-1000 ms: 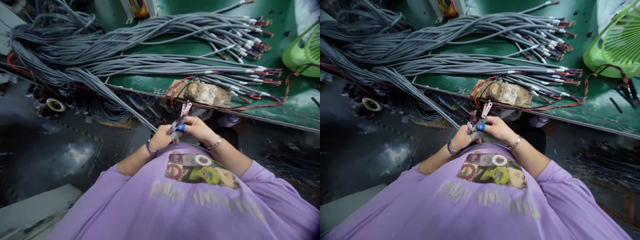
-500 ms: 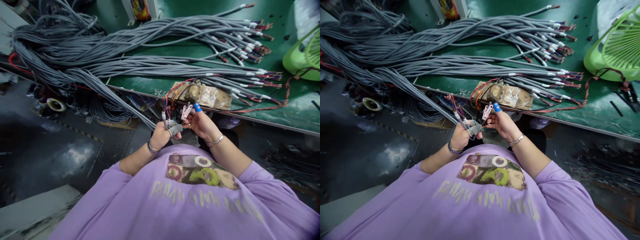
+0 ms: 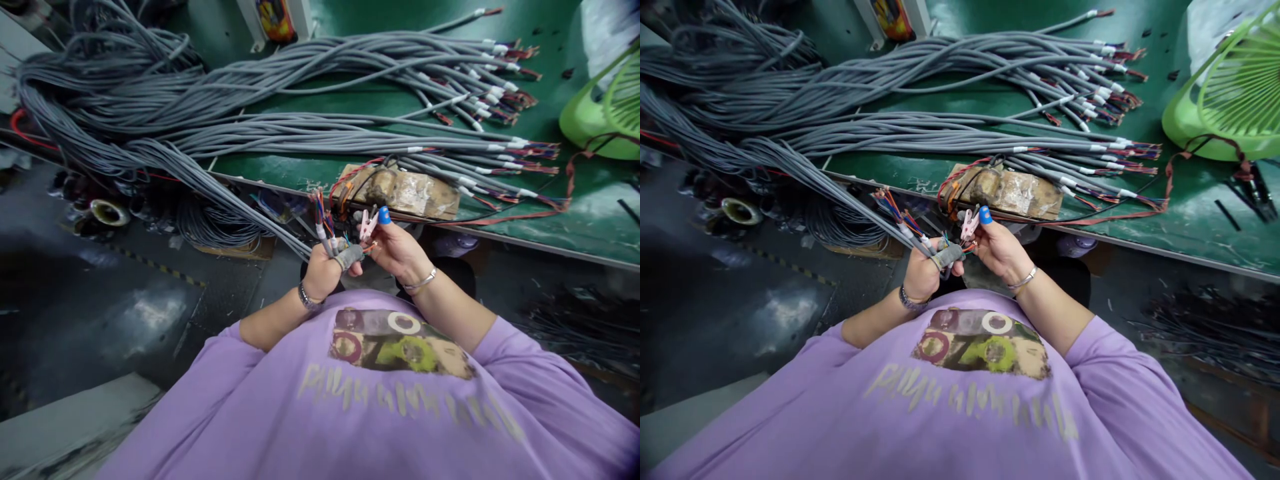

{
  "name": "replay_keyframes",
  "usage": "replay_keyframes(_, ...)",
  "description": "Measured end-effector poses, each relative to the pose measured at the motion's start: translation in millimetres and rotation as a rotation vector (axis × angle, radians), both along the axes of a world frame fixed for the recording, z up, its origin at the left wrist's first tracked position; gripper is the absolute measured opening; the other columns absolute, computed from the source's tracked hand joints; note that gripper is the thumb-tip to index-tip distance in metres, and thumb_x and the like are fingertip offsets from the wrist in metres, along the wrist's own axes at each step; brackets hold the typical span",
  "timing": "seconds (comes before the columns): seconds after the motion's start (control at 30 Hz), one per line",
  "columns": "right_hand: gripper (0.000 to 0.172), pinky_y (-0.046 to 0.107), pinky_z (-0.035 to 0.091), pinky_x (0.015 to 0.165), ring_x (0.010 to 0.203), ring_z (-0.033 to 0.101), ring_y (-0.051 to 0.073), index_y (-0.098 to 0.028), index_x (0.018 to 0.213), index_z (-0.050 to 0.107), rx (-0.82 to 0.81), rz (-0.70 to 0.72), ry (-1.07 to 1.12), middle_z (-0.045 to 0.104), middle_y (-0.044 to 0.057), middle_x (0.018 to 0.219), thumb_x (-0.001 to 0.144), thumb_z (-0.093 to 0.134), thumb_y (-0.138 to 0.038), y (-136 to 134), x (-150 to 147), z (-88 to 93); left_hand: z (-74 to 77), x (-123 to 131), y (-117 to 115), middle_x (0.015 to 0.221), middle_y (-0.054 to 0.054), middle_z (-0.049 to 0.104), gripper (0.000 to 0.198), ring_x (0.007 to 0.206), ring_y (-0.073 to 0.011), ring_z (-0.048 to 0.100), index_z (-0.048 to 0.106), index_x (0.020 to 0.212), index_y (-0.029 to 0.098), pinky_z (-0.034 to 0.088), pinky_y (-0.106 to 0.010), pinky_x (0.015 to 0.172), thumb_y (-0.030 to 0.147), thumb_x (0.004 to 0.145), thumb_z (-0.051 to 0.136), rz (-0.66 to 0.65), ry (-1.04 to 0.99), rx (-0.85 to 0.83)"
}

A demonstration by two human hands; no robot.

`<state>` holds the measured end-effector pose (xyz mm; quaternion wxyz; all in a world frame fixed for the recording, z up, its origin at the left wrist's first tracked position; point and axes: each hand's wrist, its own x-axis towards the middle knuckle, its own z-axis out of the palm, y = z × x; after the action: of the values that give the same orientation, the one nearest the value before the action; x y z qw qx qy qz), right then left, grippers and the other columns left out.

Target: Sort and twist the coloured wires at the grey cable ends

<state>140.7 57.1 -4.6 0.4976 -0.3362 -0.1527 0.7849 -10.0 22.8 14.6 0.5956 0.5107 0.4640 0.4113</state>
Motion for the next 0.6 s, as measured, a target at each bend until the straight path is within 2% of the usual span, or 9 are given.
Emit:
replay_keyframes(0.3,0.042,0.022,0.050,0.056,0.058,0.060,0.009,-0.020,0.078,0.067,0.019,-0.075,0.048,0.069,-0.003,0.068,0.077,0.076,-0.060,2.3,-5.1,-10.8,-1.4,2.8,0.9,0.049,-0.002,0.064,0.040,0.042,-0.0094,0.055,0.063,0.056,0.015,0.044,-0.021,0.045,0.047,0.075,0.077,-0.002,0.031,-0.086)
replay_keyframes(0.6,0.050,0.024,0.048,0.056,0.059,0.057,0.012,-0.023,0.081,0.063,-0.014,0.012,0.024,0.066,-0.001,0.070,0.081,0.063,-0.072,-4.7,-1.2,-2.3,1.4,-3.0,-2.1,0.051,-0.003,0.063,0.044,0.044,-0.0096,0.054,0.062,0.054,0.016,0.043,-0.022,0.047,0.051,0.078,0.073,-0.031,0.069,-0.026)
